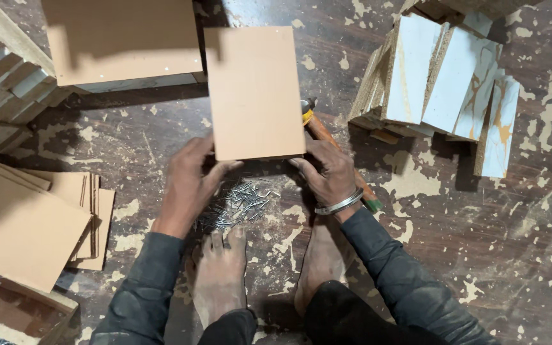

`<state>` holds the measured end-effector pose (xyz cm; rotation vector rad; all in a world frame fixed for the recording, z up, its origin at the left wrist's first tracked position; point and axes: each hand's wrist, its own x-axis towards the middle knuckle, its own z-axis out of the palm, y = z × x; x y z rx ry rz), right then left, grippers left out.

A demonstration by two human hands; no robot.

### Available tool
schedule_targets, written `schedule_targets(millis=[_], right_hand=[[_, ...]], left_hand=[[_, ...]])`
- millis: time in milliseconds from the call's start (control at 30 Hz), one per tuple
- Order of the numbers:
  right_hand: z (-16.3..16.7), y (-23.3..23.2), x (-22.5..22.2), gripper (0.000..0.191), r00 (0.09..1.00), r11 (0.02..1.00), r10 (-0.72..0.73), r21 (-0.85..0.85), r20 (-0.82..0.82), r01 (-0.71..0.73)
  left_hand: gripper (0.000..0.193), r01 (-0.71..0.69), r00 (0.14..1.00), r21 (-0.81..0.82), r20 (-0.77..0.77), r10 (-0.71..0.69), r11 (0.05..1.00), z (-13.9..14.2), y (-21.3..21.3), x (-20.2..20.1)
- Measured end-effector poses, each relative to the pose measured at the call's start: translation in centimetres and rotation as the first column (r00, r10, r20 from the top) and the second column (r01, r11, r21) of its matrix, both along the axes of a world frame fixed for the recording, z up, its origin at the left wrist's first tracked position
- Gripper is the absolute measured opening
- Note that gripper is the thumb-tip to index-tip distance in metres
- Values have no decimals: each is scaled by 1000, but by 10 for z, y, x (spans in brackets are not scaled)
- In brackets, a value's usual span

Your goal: The person places a small wooden box on the workbench, positions a flat board on top, and hammers nails along the board's edge to attach it. They pick nails from a pile on the bench, hold the board steady with one hand, and hammer with the other, then set the finished box aside and start another.

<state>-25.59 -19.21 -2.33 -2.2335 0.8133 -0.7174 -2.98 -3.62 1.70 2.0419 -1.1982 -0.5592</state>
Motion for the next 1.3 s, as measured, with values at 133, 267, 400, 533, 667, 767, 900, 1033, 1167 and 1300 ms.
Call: schedule_targets(millis=[133,267,400,533,667,767,900,1033,1167,1300], right_hand=[[-4,-2,-1,27,1000,998,26,-52,-9,-26],[-5,-1,-2,34,999,997,-15,-71,-47,11],[-5,3,-6,39,994,990,-81,-121,-77,71],[-1,4,-8,26,988,985,-86,-162,-126,65],[2,4,-4,22,994,993,-47,-109,-95,37],[2,1,-2,20,994,993,-28,-117,-108,16],[0,-5,-3,19,969,965,25,-248,-248,-88],[-2,-13,-5,10,926,923,64,-330,-371,-196],[-2,-25,-5,12,932,942,152,-236,-329,-237],[4,-36,-2,12,878,947,190,-153,-438,-281]], left_hand=[[40,41,998,14,45,-42,999,-5,1,1],[59,13,998,14,-66,-13,1000,-12,3,2],[59,-19,999,-90,-40,16,996,-16,12,0],[41,6,986,-139,167,17,990,-19,17,-1],[29,45,978,-26,207,-39,999,-21,18,2],[25,106,956,-112,284,-71,988,-21,17,3],[22,109,957,56,264,-120,992,-19,17,2],[25,121,886,292,400,-236,949,-22,19,3],[26,160,869,202,436,-235,966,-32,21,4],[28,184,863,220,430,-264,958,-40,21,6]])
